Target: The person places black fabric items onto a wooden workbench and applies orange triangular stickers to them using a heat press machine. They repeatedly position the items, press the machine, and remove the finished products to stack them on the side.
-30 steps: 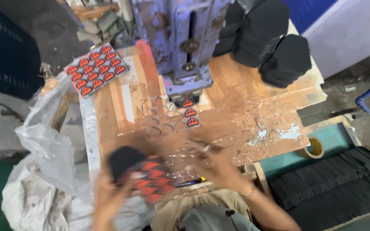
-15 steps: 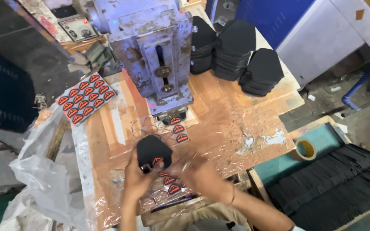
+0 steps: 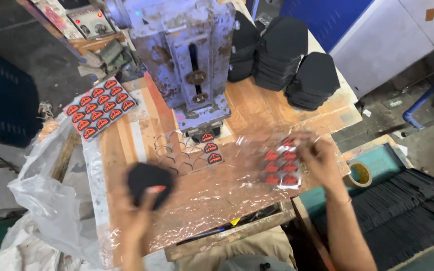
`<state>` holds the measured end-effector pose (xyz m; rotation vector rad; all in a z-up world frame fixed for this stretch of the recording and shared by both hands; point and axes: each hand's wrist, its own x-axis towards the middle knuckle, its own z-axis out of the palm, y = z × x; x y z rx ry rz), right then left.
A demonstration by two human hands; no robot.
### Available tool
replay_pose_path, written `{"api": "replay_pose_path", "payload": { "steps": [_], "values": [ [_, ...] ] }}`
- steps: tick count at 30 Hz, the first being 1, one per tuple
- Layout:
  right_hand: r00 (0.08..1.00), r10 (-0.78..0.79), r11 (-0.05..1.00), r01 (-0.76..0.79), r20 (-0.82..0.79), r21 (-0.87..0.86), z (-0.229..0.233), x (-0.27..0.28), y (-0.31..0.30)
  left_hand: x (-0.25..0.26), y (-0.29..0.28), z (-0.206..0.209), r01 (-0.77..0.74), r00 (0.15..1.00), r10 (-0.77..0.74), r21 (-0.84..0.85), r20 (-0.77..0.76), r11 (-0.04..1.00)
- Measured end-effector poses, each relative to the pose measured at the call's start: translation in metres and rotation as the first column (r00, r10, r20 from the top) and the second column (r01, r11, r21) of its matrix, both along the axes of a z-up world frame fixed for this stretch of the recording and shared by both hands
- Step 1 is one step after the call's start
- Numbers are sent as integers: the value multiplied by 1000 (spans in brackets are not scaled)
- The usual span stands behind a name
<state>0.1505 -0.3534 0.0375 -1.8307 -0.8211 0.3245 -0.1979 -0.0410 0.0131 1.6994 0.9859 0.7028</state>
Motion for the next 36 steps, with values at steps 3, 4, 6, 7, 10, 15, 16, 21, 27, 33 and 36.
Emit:
{"api": "replay_pose_path", "payload": {
  "steps": [3, 4, 6, 7, 10, 15, 16, 21, 27, 33, 36],
  "values": [
    [981, -191, 978, 192, 19, -76, 1, 7, -10, -88, 89, -72, -345, 937, 326, 177, 130, 922],
    [962, -268, 956, 273, 59, -110, -5, 9, -10, -131, 117, -103, -513, 824, 434, 154, 364, 845],
    [948, -295, 948, 306, 122, -82, -8, 5, -2, -165, 156, -133, -499, 863, 442, 273, 246, 822],
    [928, -328, 937, 343, 180, -61, -11, 1, 0, -185, 174, -148, -459, 885, 452, 383, 114, 802],
    [895, -388, 913, 406, 219, -41, -4, -4, 13, -100, 124, -47, -166, 879, 432, 720, -202, 674],
    [894, -375, 918, 395, 244, -35, -14, 10, 5, 74, 47, 47, 94, 966, 70, 590, -250, 802],
    [900, -362, 923, 383, 241, -42, -16, 16, -1, 109, 34, 70, 221, 945, -51, 515, -323, 828],
    [865, -319, 871, 429, 387, -240, 13, 45, -35, 174, 40, 41, 334, 942, -304, 480, -142, 811],
    [584, -142, 897, 418, 799, -146, 96, 68, 3, 195, 45, -5, 438, 878, -472, 265, 79, 859],
    [621, 50, 957, 195, 782, -216, 92, 128, 18, 175, 48, -8, 391, 920, -362, 295, -150, 872],
    [733, 89, 960, 118, 674, -255, 93, 139, 14, 118, 55, -2, 375, 924, -381, 117, 27, 919]
  ]
}}
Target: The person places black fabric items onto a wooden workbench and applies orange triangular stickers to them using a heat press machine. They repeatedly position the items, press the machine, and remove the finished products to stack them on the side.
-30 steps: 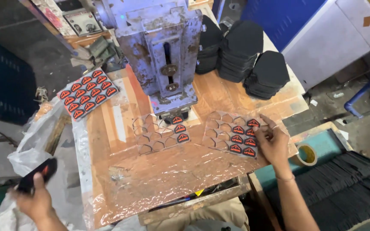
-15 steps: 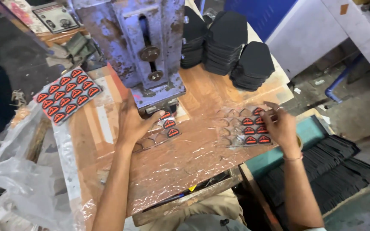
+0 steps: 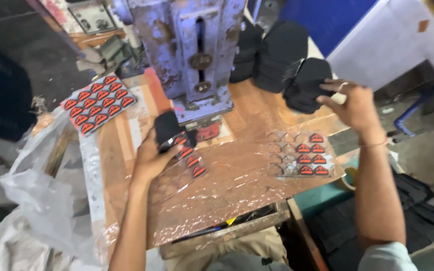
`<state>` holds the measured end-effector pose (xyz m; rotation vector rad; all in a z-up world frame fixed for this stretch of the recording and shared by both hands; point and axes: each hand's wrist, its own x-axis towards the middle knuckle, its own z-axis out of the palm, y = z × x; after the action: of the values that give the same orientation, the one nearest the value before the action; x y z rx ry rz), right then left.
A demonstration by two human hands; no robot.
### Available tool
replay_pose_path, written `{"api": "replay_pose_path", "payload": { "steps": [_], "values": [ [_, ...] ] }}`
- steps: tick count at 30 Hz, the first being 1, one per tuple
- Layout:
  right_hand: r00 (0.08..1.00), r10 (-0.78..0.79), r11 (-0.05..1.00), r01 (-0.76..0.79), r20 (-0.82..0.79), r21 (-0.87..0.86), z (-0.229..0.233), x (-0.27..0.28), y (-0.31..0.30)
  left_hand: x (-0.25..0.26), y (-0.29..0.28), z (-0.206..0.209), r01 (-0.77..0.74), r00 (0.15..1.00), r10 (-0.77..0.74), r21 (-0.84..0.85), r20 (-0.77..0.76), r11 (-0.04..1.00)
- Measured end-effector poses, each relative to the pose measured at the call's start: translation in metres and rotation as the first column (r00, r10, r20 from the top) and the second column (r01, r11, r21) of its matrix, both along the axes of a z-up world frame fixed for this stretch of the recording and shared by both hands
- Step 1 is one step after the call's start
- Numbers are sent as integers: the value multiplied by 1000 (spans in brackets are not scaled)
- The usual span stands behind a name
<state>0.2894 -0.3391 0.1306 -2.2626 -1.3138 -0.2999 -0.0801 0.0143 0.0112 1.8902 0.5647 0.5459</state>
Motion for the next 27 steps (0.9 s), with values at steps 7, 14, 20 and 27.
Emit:
{"api": "replay_pose_path", "payload": {
  "steps": [7, 14, 20, 27],
  "values": [
    [910, -114, 992, 128, 399, -11, -36, -126, 3, -107, 5, 69, -264, 655, 214, 45, -724, 963],
    [907, 408, 905, -386, 108, -180, -96, -254, 50, -104, -13, 60, -227, 788, 580, 778, -207, 586],
    [891, 455, 849, -432, 3, -304, -84, -189, 122, -7, -55, 6, 34, 984, 100, 700, -149, 713],
    [873, 487, 851, -472, 8, -231, -83, -172, 128, 4, -70, -11, 158, 967, 43, 723, -251, 673]
  ]
}}
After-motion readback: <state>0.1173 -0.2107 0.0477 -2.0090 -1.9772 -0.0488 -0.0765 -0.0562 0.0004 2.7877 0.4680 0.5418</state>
